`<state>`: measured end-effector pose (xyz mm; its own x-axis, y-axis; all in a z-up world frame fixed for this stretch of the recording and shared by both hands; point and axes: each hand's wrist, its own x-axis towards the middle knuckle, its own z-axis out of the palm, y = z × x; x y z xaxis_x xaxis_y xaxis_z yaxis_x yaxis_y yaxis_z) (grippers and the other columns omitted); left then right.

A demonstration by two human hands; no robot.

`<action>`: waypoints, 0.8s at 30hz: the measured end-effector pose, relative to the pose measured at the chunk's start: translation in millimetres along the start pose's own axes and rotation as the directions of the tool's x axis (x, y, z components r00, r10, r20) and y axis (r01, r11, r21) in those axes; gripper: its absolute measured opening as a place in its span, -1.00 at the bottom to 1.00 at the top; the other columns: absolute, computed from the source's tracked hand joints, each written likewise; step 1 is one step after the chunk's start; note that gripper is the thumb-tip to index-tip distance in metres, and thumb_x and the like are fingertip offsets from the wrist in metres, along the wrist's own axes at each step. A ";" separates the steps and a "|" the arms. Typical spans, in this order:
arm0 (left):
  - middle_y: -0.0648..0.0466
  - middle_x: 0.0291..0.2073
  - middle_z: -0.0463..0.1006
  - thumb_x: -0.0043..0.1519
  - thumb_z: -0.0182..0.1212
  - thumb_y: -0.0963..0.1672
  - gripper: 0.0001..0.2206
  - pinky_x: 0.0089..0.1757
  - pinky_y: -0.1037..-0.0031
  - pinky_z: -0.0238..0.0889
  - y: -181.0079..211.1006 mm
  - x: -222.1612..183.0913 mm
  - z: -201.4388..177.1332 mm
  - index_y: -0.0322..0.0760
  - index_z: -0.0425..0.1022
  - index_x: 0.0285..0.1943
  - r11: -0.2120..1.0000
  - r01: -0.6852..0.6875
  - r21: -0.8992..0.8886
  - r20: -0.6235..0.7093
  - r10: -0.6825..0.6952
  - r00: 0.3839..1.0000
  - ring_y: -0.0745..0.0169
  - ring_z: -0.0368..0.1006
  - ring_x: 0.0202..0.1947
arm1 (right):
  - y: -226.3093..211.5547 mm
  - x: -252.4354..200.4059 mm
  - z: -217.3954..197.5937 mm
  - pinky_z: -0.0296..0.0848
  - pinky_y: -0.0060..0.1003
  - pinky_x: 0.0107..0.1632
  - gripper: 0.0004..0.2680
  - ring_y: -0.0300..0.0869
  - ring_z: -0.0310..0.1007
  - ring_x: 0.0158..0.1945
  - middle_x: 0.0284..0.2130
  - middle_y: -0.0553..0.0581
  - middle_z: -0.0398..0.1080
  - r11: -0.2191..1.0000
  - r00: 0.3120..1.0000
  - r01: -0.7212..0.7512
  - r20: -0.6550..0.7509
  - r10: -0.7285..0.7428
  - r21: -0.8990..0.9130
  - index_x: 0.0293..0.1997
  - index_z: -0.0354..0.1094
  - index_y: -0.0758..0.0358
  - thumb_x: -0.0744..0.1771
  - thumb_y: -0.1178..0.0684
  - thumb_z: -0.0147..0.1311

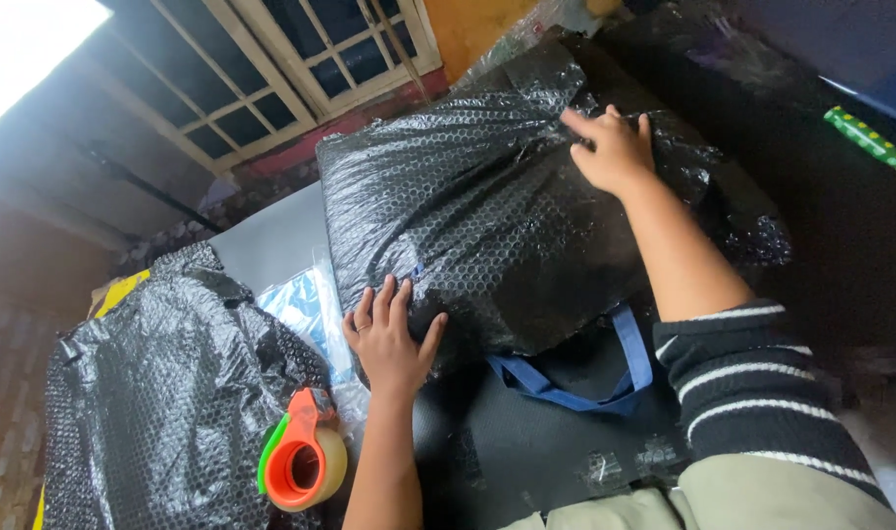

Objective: The person manipulates black bubble wrap on a table by hand, wipes the surface of the wrapped object with a duster, and then unfolds a blue storage bag.

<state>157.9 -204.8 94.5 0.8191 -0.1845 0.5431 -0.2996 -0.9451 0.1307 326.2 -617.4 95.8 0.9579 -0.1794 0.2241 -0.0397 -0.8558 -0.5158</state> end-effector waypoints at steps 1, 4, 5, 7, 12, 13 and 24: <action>0.09 0.35 0.38 0.20 0.21 0.23 -0.40 0.25 -0.08 -0.29 1.5 1.0 -3.1 0.04 0.42 0.35 1.000 0.003 0.002 0.003 -0.003 1.000 -0.06 0.12 0.39 | 3.0 2.3 -7.4 -0.40 0.37 0.45 -0.57 0.04 -0.07 0.54 0.26 0.09 0.32 1.000 1.000 0.000 0.005 0.000 0.001 0.45 0.08 -0.71 0.39 -0.12 -0.06; 0.09 0.35 0.42 0.21 0.13 0.23 -0.38 0.23 -0.12 -0.11 2.9 -1.0 -8.1 -0.04 0.44 0.36 0.997 -0.052 0.049 -0.025 0.053 0.998 -0.11 0.20 0.39 | 5.6 -7.8 -34.0 0.35 -0.26 0.25 -0.60 -0.14 0.45 0.17 0.25 0.19 0.37 0.677 0.997 -0.029 -0.025 0.070 0.735 0.46 0.13 0.06 0.40 0.00 0.01; 0.08 0.38 0.37 0.20 0.13 0.24 -0.36 0.24 -0.15 -0.10 2.8 -0.6 -7.2 -0.04 0.42 0.37 0.997 -0.053 0.047 -0.031 0.054 0.998 -0.13 0.18 0.40 | 0.8 -17.6 -50.6 0.34 -0.24 0.27 -0.67 -0.16 0.45 0.19 0.16 0.11 0.43 0.692 0.991 -0.021 -0.074 0.107 0.722 0.34 0.26 0.06 0.39 0.01 0.00; 0.07 0.41 0.33 0.19 0.13 0.26 -0.33 0.25 -0.18 -0.10 3.5 -1.3 -5.4 -0.04 0.40 0.38 0.998 -0.054 0.045 -0.037 0.056 0.998 -0.15 0.15 0.42 | -12.4 -47.2 -82.7 0.32 -0.22 0.28 -0.73 -0.17 0.45 0.20 0.08 0.03 0.50 0.707 0.982 -0.014 -0.124 0.144 0.708 0.22 0.40 0.06 0.37 0.01 -0.01; -0.16 0.49 0.13 0.01 0.38 0.26 -0.13 0.27 -0.15 -0.30 27.6 -4.8 -5.5 -0.09 0.29 0.47 0.985 -0.169 -0.027 -0.222 0.159 0.962 -0.34 -0.02 0.46 | -35.8 -149.0 -130.2 0.45 0.03 0.12 -0.77 0.10 0.56 0.01 -0.15 0.26 0.58 0.878 0.967 0.194 0.068 -0.247 0.438 0.05 0.55 0.18 0.29 0.09 0.29; -0.16 0.49 0.13 0.01 0.38 0.26 -0.13 0.27 -0.15 -0.30 39.4 -5.1 -4.9 -0.09 0.29 0.47 0.984 -0.173 -0.029 -0.221 0.162 0.962 -0.34 -0.02 0.46 | -41.0 -171.2 -134.1 0.45 0.03 0.12 -0.77 0.10 0.56 0.01 -0.15 0.26 0.58 0.879 0.968 0.191 0.066 -0.243 0.437 0.05 0.55 0.18 0.29 0.09 0.29; -0.13 0.50 0.17 0.14 0.34 -0.13 -0.40 0.25 -0.44 -0.22 88.4 -13.1 67.4 0.08 0.33 0.43 0.817 -0.576 0.028 -0.120 0.575 0.809 -0.29 0.06 0.48 | 0.1 -284.0 -42.5 0.53 -0.06 0.02 -0.65 -0.01 0.47 0.01 -0.18 0.03 0.44 0.870 0.671 0.493 0.630 -0.391 0.014 0.12 0.48 -0.05 0.25 -0.18 0.32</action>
<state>153.7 -304.1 43.0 0.4321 -0.6601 0.6145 -0.7028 -0.6734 -0.2293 42.0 -587.1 67.2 0.8371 0.5201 -0.1693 0.4423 -0.8258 -0.3499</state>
